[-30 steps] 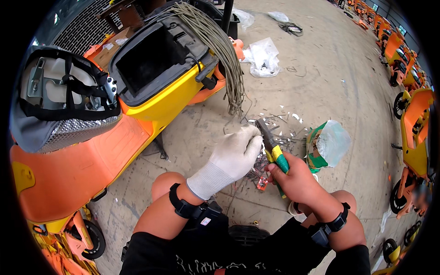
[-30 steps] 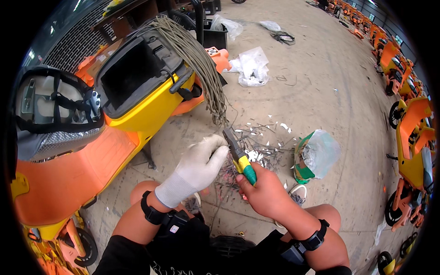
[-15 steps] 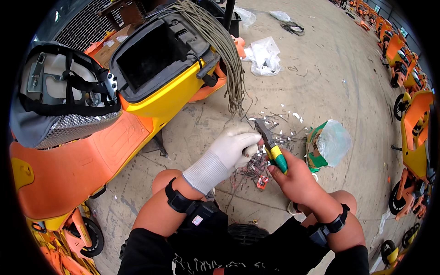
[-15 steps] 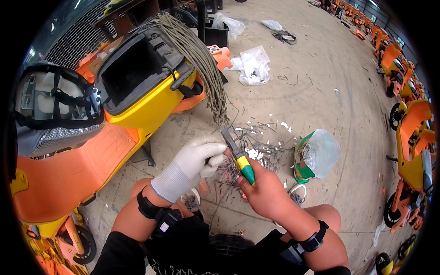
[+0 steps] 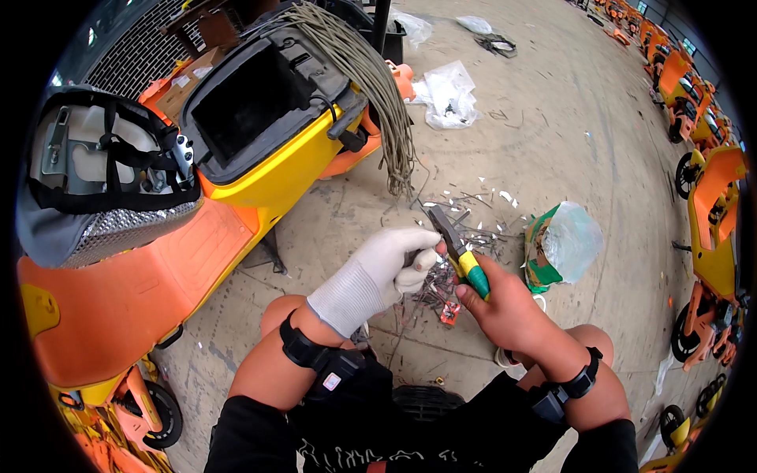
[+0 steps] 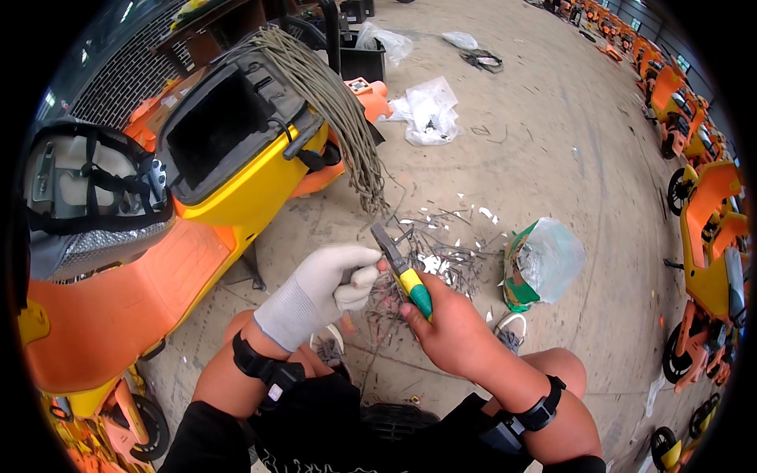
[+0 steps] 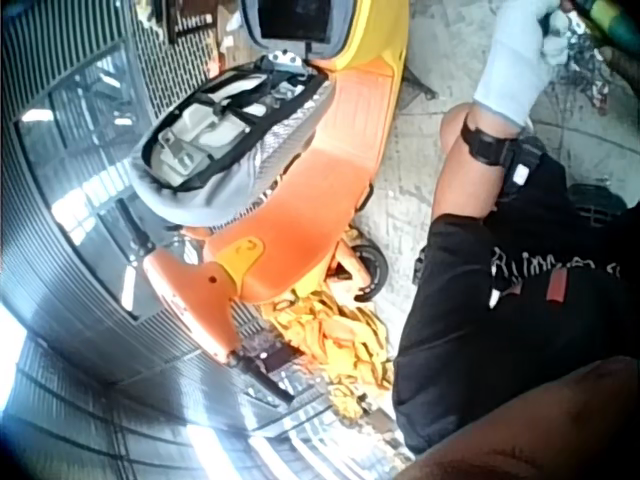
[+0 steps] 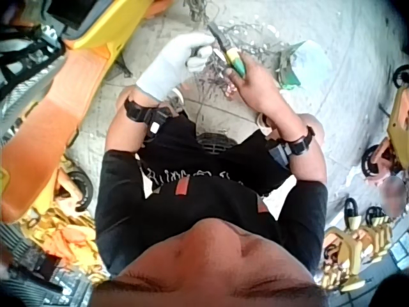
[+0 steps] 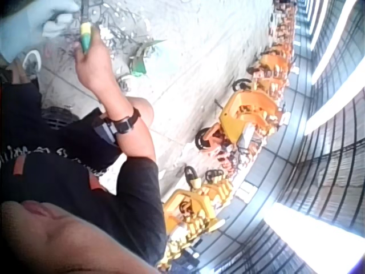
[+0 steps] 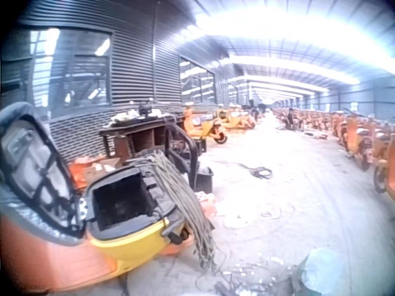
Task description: The person uses pliers to cut and pull wires from a bundle while working on a scooter.
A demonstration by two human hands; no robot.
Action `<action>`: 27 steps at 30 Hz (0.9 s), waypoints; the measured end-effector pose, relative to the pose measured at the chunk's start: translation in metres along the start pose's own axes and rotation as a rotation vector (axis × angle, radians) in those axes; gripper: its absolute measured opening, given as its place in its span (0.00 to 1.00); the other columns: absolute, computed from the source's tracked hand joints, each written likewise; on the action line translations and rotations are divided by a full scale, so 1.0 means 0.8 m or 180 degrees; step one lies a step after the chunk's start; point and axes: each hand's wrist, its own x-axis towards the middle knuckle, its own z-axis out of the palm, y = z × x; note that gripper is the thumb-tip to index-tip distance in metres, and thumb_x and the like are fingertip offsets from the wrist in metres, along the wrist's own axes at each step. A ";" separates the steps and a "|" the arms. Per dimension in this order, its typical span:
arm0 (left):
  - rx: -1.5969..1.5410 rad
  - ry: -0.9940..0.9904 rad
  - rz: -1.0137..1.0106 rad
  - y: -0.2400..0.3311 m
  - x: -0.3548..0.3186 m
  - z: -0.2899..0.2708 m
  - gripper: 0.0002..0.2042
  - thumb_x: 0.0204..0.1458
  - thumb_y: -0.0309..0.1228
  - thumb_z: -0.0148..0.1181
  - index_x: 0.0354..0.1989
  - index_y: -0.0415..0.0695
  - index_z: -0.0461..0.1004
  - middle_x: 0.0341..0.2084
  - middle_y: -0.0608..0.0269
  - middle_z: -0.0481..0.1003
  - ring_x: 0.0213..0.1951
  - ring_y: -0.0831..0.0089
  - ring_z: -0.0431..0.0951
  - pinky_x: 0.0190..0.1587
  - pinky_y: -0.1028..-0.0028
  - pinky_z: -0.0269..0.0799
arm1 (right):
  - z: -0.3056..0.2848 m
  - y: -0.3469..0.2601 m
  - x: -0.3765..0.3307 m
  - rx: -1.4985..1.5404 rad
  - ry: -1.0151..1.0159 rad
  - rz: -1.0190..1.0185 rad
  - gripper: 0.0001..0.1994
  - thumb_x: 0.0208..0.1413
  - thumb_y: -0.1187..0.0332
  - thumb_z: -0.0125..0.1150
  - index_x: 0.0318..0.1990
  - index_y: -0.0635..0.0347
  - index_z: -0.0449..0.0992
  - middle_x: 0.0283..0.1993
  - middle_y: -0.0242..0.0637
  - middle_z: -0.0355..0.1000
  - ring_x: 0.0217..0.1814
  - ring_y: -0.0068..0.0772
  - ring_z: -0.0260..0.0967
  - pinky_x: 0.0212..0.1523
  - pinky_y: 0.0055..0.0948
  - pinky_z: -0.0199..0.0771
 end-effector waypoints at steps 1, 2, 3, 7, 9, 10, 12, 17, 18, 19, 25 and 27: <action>0.0368 0.0080 0.0236 -0.002 -0.001 0.003 0.09 0.64 0.32 0.52 0.37 0.39 0.74 0.18 0.74 0.65 0.14 0.84 0.57 0.19 0.81 0.53 | -0.003 -0.007 0.000 0.0014 -0.0041 0.0137 0.22 0.64 0.64 0.60 0.61 0.68 0.67 0.35 0.60 0.75 0.37 0.63 0.75 0.39 0.48 0.74; 0.0957 0.0267 0.0497 -0.003 0.001 0.005 0.10 0.64 0.33 0.53 0.38 0.39 0.74 0.20 0.71 0.68 0.16 0.82 0.62 0.21 0.80 0.57 | -0.005 -0.013 0.001 0.0023 -0.0083 0.0274 0.21 0.65 0.64 0.60 0.59 0.68 0.67 0.35 0.60 0.75 0.37 0.64 0.75 0.39 0.48 0.74; 0.1546 0.0456 0.0759 -0.004 0.003 0.008 0.10 0.63 0.34 0.54 0.39 0.38 0.75 0.21 0.68 0.71 0.18 0.81 0.66 0.23 0.79 0.62 | -0.006 -0.016 0.002 0.0010 -0.0081 0.0373 0.21 0.65 0.63 0.60 0.58 0.68 0.68 0.35 0.60 0.75 0.38 0.64 0.75 0.39 0.49 0.73; 0.3346 0.1167 0.1686 -0.007 -0.001 0.024 0.12 0.61 0.36 0.57 0.42 0.38 0.77 0.28 0.59 0.80 0.30 0.72 0.81 0.36 0.71 0.75 | -0.007 -0.018 0.003 -0.0020 -0.0021 0.0587 0.19 0.65 0.63 0.60 0.54 0.68 0.69 0.34 0.60 0.75 0.39 0.65 0.74 0.40 0.50 0.73; 0.3698 0.1264 0.1849 -0.007 -0.004 0.026 0.13 0.61 0.36 0.57 0.43 0.38 0.77 0.30 0.57 0.81 0.34 0.70 0.82 0.40 0.68 0.76 | -0.005 -0.016 0.003 -0.0073 0.0021 0.0566 0.19 0.64 0.62 0.60 0.54 0.68 0.69 0.34 0.60 0.75 0.40 0.65 0.74 0.40 0.51 0.73; 0.3874 0.1312 0.1928 -0.007 -0.005 0.027 0.13 0.61 0.36 0.58 0.44 0.38 0.77 0.32 0.56 0.82 0.35 0.69 0.83 0.42 0.67 0.77 | -0.004 -0.015 0.003 -0.0122 0.0044 0.0545 0.19 0.64 0.62 0.61 0.55 0.68 0.69 0.35 0.60 0.76 0.40 0.66 0.74 0.40 0.51 0.73; 0.3943 0.1398 0.1926 -0.009 -0.004 0.025 0.12 0.61 0.35 0.57 0.42 0.37 0.77 0.28 0.58 0.80 0.32 0.71 0.82 0.38 0.69 0.76 | -0.002 -0.016 0.003 -0.0173 0.0016 0.0540 0.20 0.64 0.62 0.61 0.56 0.68 0.69 0.37 0.61 0.75 0.41 0.66 0.74 0.41 0.51 0.73; 0.1979 0.0785 0.1134 -0.004 -0.001 0.014 0.10 0.61 0.33 0.57 0.36 0.37 0.75 0.21 0.68 0.72 0.21 0.78 0.70 0.26 0.76 0.65 | 0.002 -0.010 0.001 0.0084 -0.0029 0.0195 0.24 0.64 0.63 0.62 0.61 0.69 0.66 0.45 0.63 0.74 0.48 0.66 0.73 0.46 0.50 0.74; 0.1694 0.0714 0.1040 -0.003 -0.002 0.014 0.09 0.61 0.32 0.56 0.35 0.38 0.74 0.20 0.69 0.70 0.19 0.80 0.66 0.24 0.78 0.61 | 0.002 -0.009 0.001 0.0108 -0.0031 0.0168 0.24 0.64 0.64 0.62 0.61 0.69 0.66 0.46 0.63 0.74 0.48 0.66 0.73 0.47 0.49 0.74; 0.1409 0.0641 0.0944 -0.001 -0.003 0.014 0.08 0.60 0.31 0.56 0.34 0.39 0.73 0.19 0.71 0.68 0.17 0.82 0.62 0.22 0.80 0.57 | 0.003 -0.008 0.001 0.0131 -0.0032 0.0142 0.25 0.63 0.64 0.62 0.62 0.69 0.65 0.47 0.63 0.74 0.49 0.67 0.73 0.47 0.49 0.74; -0.0219 0.0023 0.0025 0.000 0.001 0.000 0.08 0.65 0.31 0.49 0.38 0.39 0.72 0.18 0.75 0.62 0.14 0.84 0.54 0.19 0.80 0.49 | -0.001 -0.009 0.003 0.0002 -0.0086 0.0052 0.27 0.63 0.65 0.62 0.65 0.68 0.63 0.49 0.63 0.73 0.52 0.67 0.72 0.50 0.49 0.73; -0.0459 -0.0126 -0.0128 0.001 0.002 -0.005 0.09 0.66 0.31 0.48 0.39 0.39 0.72 0.18 0.75 0.61 0.13 0.84 0.54 0.18 0.79 0.49 | -0.003 -0.009 0.003 0.0015 -0.0111 0.0034 0.27 0.63 0.65 0.62 0.65 0.67 0.62 0.50 0.63 0.73 0.53 0.66 0.71 0.51 0.49 0.72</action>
